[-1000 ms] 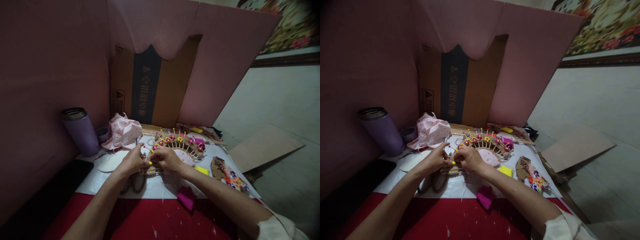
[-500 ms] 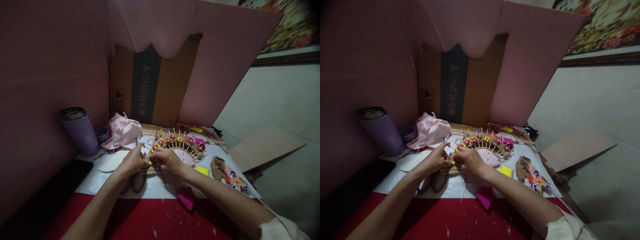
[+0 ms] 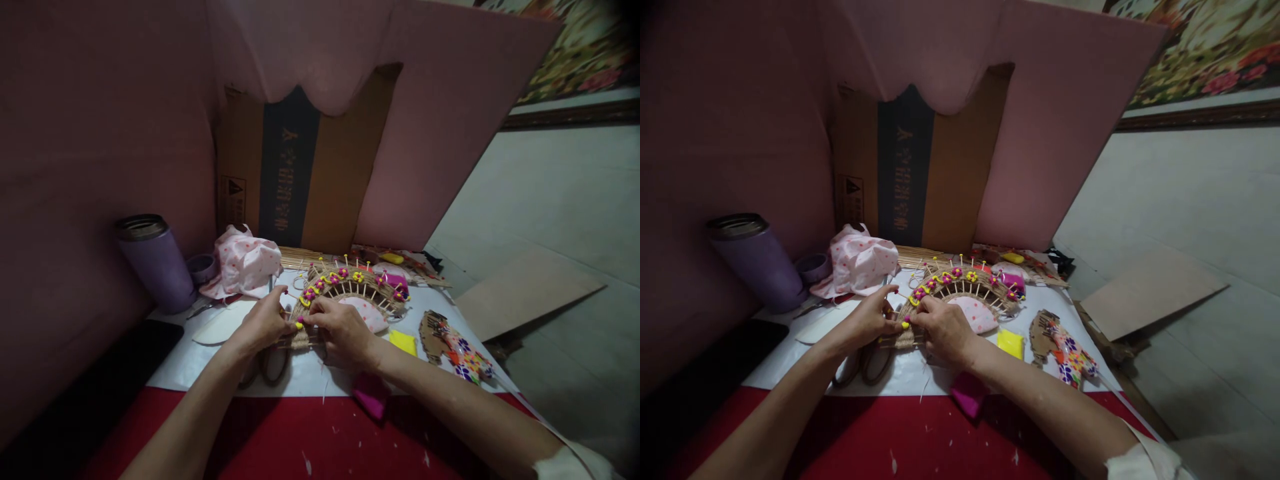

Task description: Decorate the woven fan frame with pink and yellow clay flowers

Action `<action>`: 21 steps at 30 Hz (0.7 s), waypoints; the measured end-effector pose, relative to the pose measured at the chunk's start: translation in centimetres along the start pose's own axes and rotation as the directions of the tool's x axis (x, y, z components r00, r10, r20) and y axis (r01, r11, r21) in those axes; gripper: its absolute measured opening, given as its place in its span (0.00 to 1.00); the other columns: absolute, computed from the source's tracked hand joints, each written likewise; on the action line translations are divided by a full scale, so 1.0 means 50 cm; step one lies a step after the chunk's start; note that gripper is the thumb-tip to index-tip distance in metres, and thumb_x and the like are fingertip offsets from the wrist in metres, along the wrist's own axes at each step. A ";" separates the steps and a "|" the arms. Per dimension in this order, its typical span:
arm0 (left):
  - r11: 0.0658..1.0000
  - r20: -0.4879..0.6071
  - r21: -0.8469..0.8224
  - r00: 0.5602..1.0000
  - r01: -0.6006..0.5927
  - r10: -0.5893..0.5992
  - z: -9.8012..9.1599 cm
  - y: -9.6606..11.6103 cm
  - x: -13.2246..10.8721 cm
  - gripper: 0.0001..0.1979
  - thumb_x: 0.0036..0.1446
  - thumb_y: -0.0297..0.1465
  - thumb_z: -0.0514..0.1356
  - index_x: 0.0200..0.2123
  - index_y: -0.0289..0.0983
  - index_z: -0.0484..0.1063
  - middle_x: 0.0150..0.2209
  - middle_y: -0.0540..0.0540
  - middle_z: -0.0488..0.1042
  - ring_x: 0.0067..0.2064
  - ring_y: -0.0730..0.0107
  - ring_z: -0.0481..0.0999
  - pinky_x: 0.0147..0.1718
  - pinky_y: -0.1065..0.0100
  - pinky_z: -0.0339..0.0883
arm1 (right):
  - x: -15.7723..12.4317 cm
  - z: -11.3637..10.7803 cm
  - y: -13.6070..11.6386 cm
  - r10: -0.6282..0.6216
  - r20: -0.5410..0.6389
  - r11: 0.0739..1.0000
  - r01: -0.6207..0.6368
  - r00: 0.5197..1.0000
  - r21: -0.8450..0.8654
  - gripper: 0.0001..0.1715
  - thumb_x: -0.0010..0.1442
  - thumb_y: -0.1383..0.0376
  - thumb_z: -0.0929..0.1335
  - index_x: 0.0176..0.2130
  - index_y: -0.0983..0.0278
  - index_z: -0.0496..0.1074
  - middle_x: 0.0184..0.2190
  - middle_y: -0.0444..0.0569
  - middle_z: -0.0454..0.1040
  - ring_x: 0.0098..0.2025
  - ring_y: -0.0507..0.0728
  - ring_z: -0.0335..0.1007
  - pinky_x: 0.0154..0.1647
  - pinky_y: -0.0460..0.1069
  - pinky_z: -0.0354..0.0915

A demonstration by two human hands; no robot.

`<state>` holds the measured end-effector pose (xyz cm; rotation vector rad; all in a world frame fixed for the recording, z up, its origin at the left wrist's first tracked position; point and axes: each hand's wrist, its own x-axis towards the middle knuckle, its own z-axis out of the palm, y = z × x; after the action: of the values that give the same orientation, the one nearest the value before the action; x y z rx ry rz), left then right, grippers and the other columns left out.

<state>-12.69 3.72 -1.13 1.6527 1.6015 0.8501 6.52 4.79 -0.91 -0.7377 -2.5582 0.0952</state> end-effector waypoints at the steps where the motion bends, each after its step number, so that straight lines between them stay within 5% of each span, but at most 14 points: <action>1: 1.000 -0.001 0.001 1.000 0.001 -0.001 0.000 0.001 0.000 0.39 0.38 0.26 0.65 0.56 0.33 0.57 0.23 0.53 0.69 0.25 0.71 0.69 0.23 0.72 0.58 | 0.000 -0.001 0.001 -0.002 -0.002 1.000 0.002 1.000 0.001 0.20 0.48 0.77 0.65 0.39 0.61 0.73 0.34 0.47 0.69 0.35 0.53 0.63 0.31 0.47 0.58; 21: 0.999 -0.004 0.052 1.000 -0.009 0.009 -0.002 0.002 -0.001 0.38 0.37 0.24 0.64 0.56 0.34 0.58 0.24 0.52 0.70 0.26 0.70 0.70 0.23 0.73 0.58 | 0.037 0.009 0.004 -0.025 0.001 0.997 0.025 1.000 -0.074 0.08 0.53 0.70 0.67 0.35 0.61 0.73 0.31 0.46 0.69 0.30 0.52 0.63 0.26 0.45 0.54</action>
<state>-12.72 3.67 -0.97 1.6958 1.6328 0.8233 5.03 5.98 -0.58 -0.7326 -2.5823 -0.0080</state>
